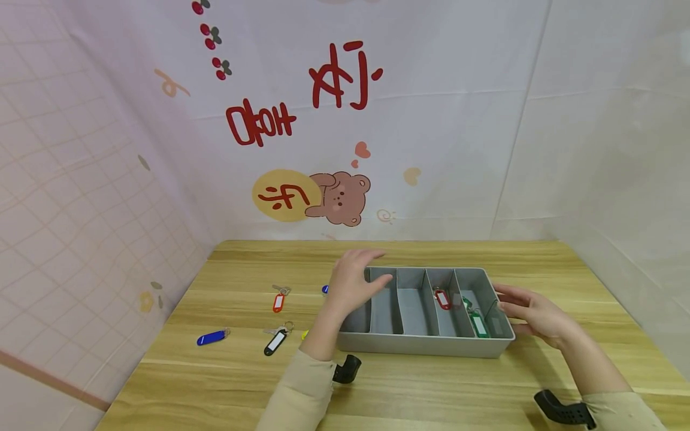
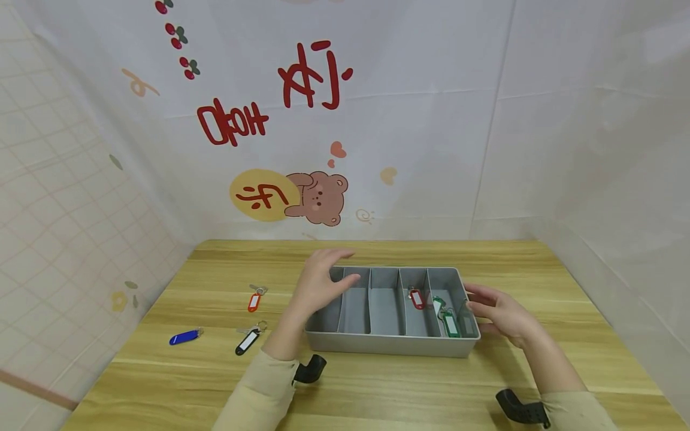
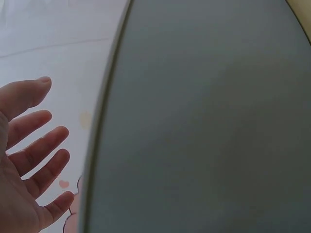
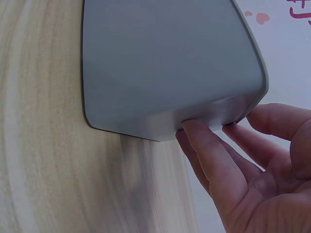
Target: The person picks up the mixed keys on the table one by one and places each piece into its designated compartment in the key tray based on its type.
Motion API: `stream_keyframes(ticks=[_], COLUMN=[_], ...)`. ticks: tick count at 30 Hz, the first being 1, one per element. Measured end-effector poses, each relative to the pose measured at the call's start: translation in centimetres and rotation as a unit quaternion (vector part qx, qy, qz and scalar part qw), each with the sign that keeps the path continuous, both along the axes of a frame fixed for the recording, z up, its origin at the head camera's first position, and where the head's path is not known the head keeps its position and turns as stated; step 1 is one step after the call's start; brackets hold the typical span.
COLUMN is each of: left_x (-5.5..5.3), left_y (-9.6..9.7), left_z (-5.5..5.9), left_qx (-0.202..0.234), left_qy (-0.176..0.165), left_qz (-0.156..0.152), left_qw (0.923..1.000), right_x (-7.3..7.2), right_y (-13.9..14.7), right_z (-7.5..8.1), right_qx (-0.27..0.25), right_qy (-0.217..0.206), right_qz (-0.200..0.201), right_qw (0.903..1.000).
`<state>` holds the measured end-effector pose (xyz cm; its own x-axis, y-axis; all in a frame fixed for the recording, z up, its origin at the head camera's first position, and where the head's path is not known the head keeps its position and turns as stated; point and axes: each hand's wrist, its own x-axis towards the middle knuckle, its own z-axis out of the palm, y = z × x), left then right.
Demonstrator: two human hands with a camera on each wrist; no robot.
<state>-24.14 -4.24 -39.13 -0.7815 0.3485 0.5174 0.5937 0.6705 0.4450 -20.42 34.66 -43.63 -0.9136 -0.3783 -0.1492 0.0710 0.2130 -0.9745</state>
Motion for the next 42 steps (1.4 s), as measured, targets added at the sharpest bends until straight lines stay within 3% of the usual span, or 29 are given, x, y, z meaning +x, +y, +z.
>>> stream_keyframes(ticks=[10,26,42], left_x=[-0.8,-2.3,-3.2], left_y=[-2.6,-7.1,-11.4], left_z=[-0.6,-0.2,-1.9], left_qx=[0.000,-0.046,-0.046], left_qy=[-0.005,-0.029,-0.034], left_qz=[0.018,0.074,0.074], left_qw=[0.9998,0.9958,0.9956], right_x=[0.0,-0.2,-0.2], right_y=[0.1,0.3,0.4], right_z=[-0.1,-0.1,-0.3], right_qx=[-0.006,-0.025,-0.032], right_qy=[-0.001,-0.001,0.002], right_qz=[0.005,0.011,0.016], right_qw=[1.0000,0.9996,0.9993])
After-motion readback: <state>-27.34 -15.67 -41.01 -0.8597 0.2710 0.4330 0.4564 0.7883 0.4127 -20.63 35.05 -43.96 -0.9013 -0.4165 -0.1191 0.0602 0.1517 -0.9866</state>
